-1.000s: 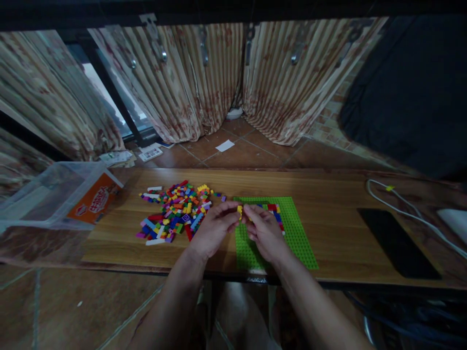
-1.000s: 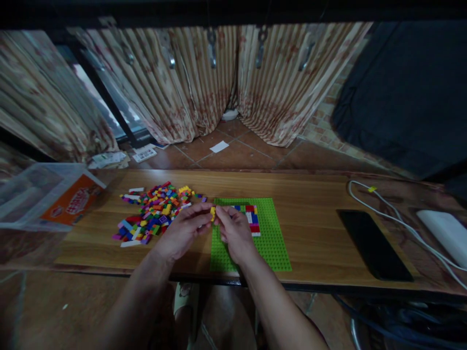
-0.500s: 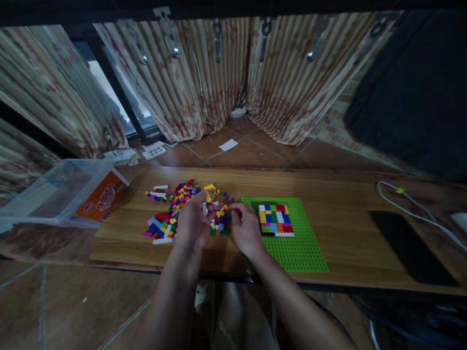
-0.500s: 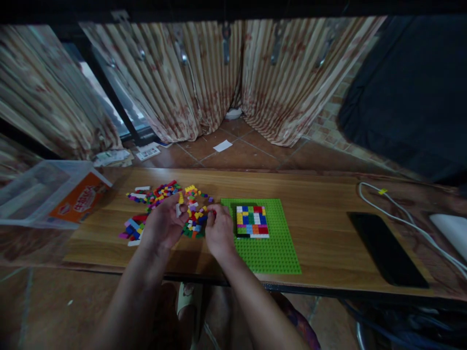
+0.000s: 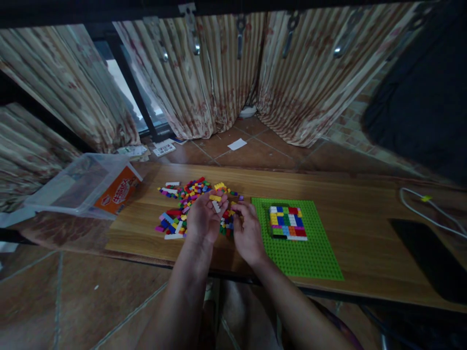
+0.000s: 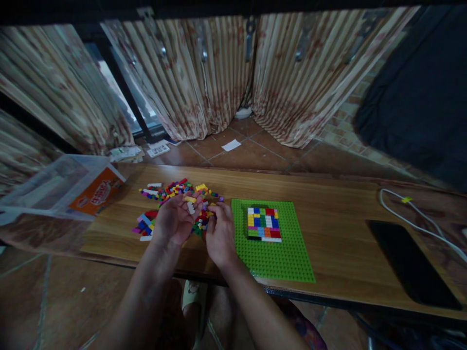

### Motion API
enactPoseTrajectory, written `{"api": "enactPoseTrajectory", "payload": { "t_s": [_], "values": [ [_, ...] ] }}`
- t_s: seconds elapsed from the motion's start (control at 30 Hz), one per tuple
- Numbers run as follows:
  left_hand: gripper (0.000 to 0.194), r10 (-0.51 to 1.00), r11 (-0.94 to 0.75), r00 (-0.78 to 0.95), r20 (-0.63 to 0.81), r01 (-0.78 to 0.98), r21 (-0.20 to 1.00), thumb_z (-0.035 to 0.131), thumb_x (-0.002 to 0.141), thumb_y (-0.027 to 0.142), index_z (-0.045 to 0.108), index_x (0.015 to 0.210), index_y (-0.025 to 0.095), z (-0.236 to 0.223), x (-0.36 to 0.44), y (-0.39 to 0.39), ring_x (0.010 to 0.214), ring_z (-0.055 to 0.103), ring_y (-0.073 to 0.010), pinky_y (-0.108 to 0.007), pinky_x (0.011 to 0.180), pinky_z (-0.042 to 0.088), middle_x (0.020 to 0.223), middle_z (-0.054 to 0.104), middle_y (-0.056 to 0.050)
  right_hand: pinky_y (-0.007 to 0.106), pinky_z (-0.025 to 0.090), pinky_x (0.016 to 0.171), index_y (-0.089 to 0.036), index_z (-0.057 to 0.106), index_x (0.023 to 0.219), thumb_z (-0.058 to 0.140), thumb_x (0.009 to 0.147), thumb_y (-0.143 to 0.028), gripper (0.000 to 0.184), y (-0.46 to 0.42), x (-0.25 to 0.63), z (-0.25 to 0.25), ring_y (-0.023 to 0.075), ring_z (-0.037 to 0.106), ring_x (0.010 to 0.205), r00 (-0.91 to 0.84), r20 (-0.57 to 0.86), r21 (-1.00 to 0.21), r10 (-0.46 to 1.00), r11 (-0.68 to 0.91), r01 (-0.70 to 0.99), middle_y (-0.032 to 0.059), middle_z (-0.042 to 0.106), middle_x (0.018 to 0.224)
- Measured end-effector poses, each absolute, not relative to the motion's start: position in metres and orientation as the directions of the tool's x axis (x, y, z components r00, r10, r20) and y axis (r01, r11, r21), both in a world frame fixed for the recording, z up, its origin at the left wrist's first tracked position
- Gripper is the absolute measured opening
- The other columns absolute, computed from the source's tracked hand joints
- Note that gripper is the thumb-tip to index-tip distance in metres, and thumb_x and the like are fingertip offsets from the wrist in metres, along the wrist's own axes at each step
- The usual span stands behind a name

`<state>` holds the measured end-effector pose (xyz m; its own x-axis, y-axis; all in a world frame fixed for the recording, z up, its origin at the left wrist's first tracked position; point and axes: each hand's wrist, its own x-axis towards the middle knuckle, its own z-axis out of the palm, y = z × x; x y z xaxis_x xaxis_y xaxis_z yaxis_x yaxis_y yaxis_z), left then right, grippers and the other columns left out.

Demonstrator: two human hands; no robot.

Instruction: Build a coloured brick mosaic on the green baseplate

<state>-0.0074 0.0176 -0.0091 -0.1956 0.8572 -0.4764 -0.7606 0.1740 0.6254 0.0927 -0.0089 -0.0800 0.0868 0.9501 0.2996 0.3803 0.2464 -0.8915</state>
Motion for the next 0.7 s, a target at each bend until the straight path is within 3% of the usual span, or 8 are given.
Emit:
{"api": "enactPoseTrajectory", "payload": {
  "t_s": [0.2,0.43,0.57,0.7],
  "values": [
    [0.016,0.856,0.197,-0.170,-0.488,-0.765,0.613,0.047,0.086,0.021,0.061,0.085,0.014,-0.007,-0.009,0.017,0.079,0.069,-0.0165,-0.030,0.079,0.054,0.074,0.067,-0.005,0.038,0.042,0.100,-0.022,0.062,0.106,0.040,0.088,-0.015,0.029,-0.008,0.102,-0.076,0.0190,0.057,0.111,0.063,0.284,-0.925,0.957,0.256,0.281,0.0071,0.062,0.115],
    [0.012,0.857,0.195,-0.246,-0.452,-0.658,0.727,0.056,0.080,0.022,0.062,0.086,0.014,-0.013,-0.013,0.018,0.078,0.067,-0.0147,-0.025,0.072,0.052,0.081,0.070,-0.006,0.035,0.047,0.084,-0.021,0.065,0.094,0.047,0.090,-0.023,0.019,-0.012,0.123,-0.063,0.0191,0.062,0.093,0.101,0.297,-0.922,0.950,0.257,0.289,0.0047,0.068,0.098],
    [0.014,0.870,0.218,-0.214,-0.445,-0.642,0.735,0.056,0.080,0.021,0.063,0.088,0.013,-0.013,-0.014,0.018,0.076,0.067,-0.0146,-0.025,0.071,0.052,0.082,0.070,-0.007,0.029,0.046,0.072,-0.022,0.066,0.091,0.055,0.088,-0.024,0.011,-0.033,0.130,-0.052,0.0162,0.061,0.078,-0.183,0.255,-0.888,0.950,0.304,0.346,0.0017,0.067,0.085],
    [0.019,0.892,0.226,-0.187,-0.411,-0.603,0.765,0.058,0.071,0.013,0.065,0.089,0.013,-0.014,-0.014,0.016,0.076,0.066,-0.0154,-0.027,0.074,0.052,0.081,0.070,-0.006,0.029,0.043,0.069,-0.022,0.066,0.085,0.070,0.076,-0.019,0.010,-0.054,0.131,-0.055,0.0167,0.058,0.075,-0.444,0.127,-0.768,0.887,0.371,0.522,0.0001,0.063,0.078]
  ]
}}
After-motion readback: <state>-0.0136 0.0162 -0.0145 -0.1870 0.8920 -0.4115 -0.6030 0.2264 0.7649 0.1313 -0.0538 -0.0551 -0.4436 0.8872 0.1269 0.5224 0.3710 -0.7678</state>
